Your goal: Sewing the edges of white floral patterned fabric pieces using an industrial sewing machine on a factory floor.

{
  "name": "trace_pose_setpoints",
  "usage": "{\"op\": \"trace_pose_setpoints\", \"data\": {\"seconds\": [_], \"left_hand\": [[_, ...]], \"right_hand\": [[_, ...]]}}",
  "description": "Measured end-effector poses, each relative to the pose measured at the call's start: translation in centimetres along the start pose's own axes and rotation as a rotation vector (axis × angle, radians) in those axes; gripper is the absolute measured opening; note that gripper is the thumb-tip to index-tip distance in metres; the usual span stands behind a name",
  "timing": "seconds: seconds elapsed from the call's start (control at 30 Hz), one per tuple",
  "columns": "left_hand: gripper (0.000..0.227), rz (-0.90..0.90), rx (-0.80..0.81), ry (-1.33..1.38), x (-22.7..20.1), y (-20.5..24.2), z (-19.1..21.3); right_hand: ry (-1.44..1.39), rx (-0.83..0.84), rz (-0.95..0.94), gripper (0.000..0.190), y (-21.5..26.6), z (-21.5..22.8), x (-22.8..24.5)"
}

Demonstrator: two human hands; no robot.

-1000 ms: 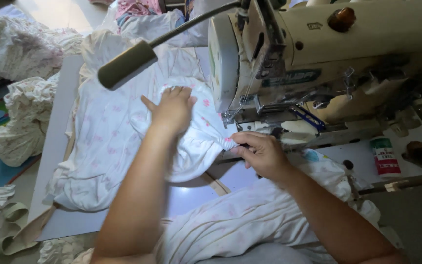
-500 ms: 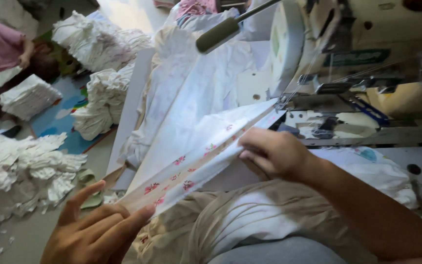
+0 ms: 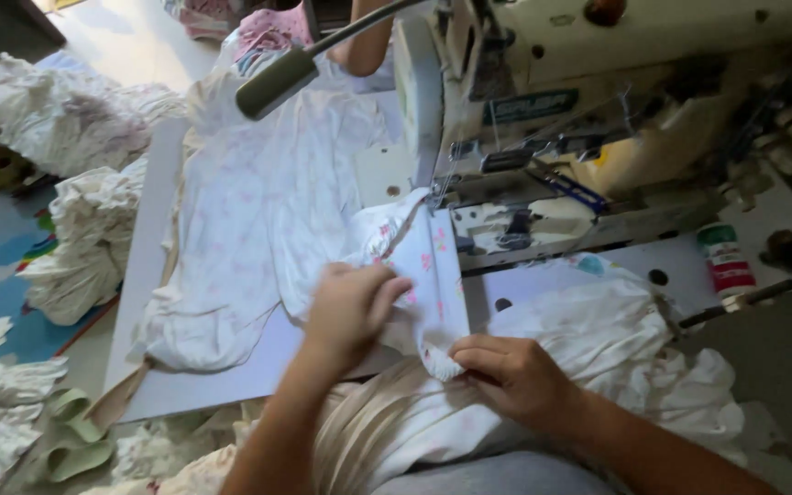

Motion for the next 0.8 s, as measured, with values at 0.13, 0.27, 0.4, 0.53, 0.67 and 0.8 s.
{"op": "trace_pose_setpoints", "data": {"seconds": [0.13,0.27,0.4,0.53,0.67,0.8], "left_hand": [[0.037,0.507,0.046,0.104,-3.3,-5.0,-3.5],[0.026,0.393,-0.084,-0.076,-1.2,-4.3,-6.3],[0.038,0.292,-0.170,-0.365,-2.3,-2.7,-7.7],[0.047,0.329,-0.122,-0.415,-1.5,-3.4,-8.3],[0.049,0.361,-0.075,-0.393,0.3,-5.3,-8.3],[0.053,0.369,0.054,-0.352,1.9,-7.3,-7.7]], "right_hand": [[-0.025,-0.059,-0.064,0.025,0.8,0.1,-2.0],[-0.037,-0.083,-0.108,0.014,2.1,1.3,-3.0],[-0.116,-0.050,-0.125,0.015,3.8,1.1,-3.9],[-0.091,-0.050,-0.096,0.013,2.6,1.2,-5.1],[-0.053,-0.092,-0.059,0.010,0.9,0.8,-6.5],[0.007,-0.127,-0.081,0.020,-0.5,0.7,-8.0]]}}
Point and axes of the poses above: each hand's wrist, its own y-axis away from the middle knuckle, its own z-axis out of the back of the hand, x = y × z, the point moved 2 cm from there along -y, towards the middle knuckle, and after that the axes turned 6 degrees about -z, right-handed, at the moved point
